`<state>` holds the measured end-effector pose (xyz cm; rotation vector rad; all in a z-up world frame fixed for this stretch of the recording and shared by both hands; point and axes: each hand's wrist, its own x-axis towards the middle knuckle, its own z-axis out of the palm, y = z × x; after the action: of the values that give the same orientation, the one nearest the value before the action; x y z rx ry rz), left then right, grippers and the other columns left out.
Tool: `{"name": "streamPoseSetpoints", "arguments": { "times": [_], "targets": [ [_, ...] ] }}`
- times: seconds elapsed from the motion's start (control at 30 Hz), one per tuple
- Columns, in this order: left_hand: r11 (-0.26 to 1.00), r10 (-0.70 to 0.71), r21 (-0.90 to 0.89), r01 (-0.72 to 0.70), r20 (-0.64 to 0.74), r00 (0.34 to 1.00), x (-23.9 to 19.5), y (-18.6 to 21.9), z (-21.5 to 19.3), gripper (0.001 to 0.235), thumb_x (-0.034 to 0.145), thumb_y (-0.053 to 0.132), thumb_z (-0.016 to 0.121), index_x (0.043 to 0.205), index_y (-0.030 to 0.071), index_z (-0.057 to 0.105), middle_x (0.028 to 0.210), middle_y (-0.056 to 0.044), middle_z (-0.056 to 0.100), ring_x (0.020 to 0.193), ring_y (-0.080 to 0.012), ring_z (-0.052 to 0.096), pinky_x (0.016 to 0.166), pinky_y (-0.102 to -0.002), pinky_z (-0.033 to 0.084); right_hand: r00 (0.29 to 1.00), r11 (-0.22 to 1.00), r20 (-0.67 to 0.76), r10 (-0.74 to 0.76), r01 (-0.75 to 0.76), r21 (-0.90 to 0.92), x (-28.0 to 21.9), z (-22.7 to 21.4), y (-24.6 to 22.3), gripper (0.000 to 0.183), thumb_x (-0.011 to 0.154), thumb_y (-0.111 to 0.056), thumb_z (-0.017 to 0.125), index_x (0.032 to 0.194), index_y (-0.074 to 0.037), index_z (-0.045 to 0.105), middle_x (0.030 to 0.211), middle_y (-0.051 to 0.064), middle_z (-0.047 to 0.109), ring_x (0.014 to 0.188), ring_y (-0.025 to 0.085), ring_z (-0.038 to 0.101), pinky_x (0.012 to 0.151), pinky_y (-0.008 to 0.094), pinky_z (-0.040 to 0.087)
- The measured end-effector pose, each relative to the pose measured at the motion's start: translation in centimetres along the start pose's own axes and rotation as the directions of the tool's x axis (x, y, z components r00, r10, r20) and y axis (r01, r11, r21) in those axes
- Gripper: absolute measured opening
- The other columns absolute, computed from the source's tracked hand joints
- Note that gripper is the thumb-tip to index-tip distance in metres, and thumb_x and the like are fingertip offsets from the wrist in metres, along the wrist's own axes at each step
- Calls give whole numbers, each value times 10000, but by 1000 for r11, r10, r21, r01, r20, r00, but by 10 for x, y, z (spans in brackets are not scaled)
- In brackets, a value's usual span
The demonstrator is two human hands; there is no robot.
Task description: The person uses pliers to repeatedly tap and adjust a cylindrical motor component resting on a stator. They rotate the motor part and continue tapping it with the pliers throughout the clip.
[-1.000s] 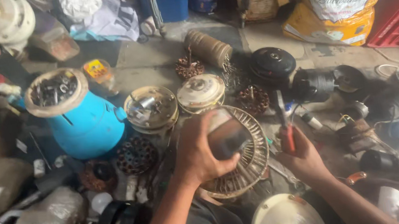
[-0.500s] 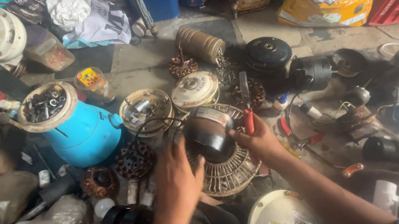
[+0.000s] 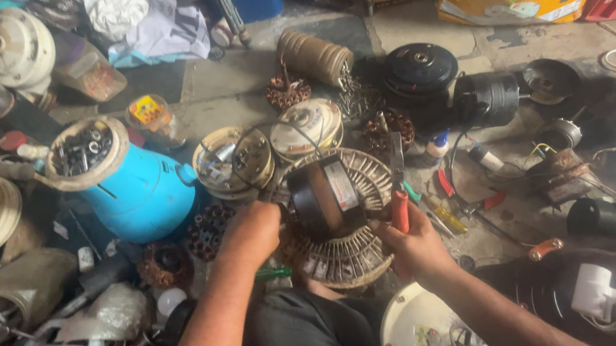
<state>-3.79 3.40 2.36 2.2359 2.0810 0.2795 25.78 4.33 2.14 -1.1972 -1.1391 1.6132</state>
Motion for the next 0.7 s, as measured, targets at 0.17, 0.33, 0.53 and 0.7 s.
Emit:
{"name": "streamPoseSetpoints", "arguments": {
  "times": [0.17, 0.33, 0.53, 0.7],
  "targets": [
    [965, 78, 256, -53, -88, 993, -1, 17, 12, 162, 840, 45, 583, 804, 21, 739, 909, -194, 724, 885, -354, 714, 818, -462, 572, 985, 983, -69, 158, -163, -79, -2, -1, -17, 304, 872, -196, 713, 1107, -48, 592, 741, 52, 594, 595, 155, 590, 474, 316, 455],
    [947, 56, 320, 18, -223, 973, -3, 32, -2, 186, 893, 119, 579, 995, 42, 714, 1056, -113, 648, 1068, -299, 583, 914, -448, 459, 970, 962, -7, 242, -241, -130, -4, -16, -24, 343, 897, -213, 724, 1180, -57, 610, 744, 107, 587, 537, 225, 562, 404, 364, 424],
    [948, -17, 298, 111, -302, 953, 2, 39, -5, 299, 859, 137, 564, 1133, 51, 646, 1141, -119, 633, 1085, -300, 585, 880, -471, 444, 968, 792, 171, -181, 247, -559, 6, -89, -63, 788, 766, -67, 764, 1474, -32, 420, 1274, 133, 663, 999, 212, 674, 795, 343, 549],
    [946, 17, 321, 45, -188, 982, -13, 44, 5, 304, 874, 103, 556, 1158, 60, 656, 1104, -114, 655, 1070, -273, 617, 937, -479, 442, 873, 401, 387, -298, 482, -779, 14, -118, -107, 471, 899, -138, 668, 1348, -135, 526, 1334, 38, 700, 1190, 182, 702, 969, 346, 598]
  ]
}}
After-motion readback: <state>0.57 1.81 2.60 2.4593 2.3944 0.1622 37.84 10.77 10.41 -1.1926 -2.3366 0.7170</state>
